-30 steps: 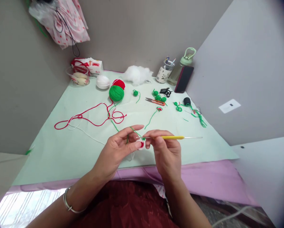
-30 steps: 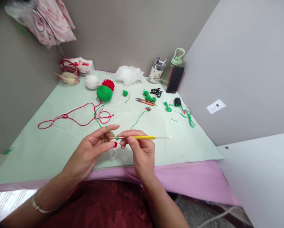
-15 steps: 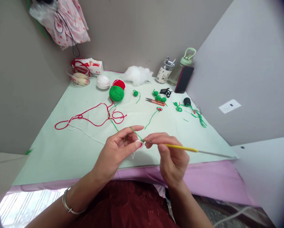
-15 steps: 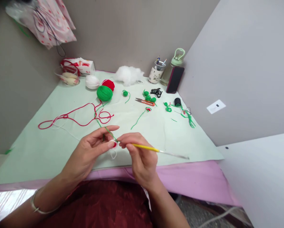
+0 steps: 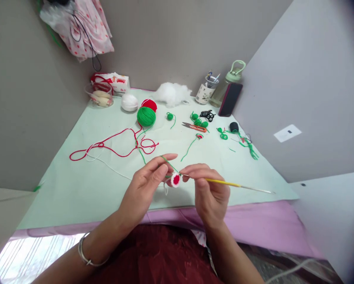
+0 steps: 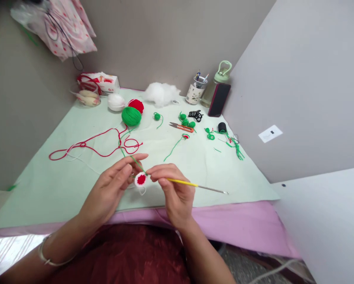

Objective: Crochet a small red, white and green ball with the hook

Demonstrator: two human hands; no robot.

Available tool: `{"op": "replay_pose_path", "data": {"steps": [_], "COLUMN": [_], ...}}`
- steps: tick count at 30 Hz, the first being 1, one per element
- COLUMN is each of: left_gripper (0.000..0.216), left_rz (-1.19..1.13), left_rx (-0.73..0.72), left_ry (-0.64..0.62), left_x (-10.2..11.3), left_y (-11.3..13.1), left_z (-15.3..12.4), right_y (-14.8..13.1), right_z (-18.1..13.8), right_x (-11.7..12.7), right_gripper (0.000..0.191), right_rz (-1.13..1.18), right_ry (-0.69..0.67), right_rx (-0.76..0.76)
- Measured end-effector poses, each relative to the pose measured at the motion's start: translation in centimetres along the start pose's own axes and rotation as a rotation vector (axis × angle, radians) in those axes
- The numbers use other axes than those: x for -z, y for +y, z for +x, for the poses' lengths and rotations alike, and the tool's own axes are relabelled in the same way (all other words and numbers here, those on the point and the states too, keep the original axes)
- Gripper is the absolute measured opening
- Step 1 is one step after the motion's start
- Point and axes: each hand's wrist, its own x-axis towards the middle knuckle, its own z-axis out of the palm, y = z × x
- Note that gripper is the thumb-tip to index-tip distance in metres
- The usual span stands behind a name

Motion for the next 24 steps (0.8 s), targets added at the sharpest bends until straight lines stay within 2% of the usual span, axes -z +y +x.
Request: {"op": "replay_pose_path", "data": {"steps": [5,9,15,19,21,24], "left_gripper": [0.047,0.050,0.038,0.028,0.026,0.024], "left_rz": [-0.038,0.064,0.304,0.521,0.566,0.488], "left_rx": [0.128,0.146,-0.045,-0.344,-0.450,-0.430], "left_ry": [-0.189,-0.181,-0.086,0.009,0.066,0.161], "left_x": [-0.1,-0.3,-0.1,0.0,0.1,0.1], "left_y": [0.5,0.7,1.0,0.7,0.4,0.0], "left_z": [-0.1,-0.1,0.0,0.0,0.0,-0.2], "right_y": [0.3,0.0,-0.9,-1.2,-1.2,-1.1], "right_z": [0.2,0.4,0.7,0.4,0.0,-0.4], "right_x": [0.4,0.8,1.2,1.4,1.3,0.9], "right_gripper": [0.018,0.017,0.017,0.022,0.027,0.027], "right_rz": [0.169,0.167,0.041,-0.196,-0.303,-0.366], "right_ry": [-0.005,-0.044,-0.151,-0.200,-0.195,-0.162], "right_rx": [-0.085,-0.093,-0.032,0.093,0.146,0.205]}}
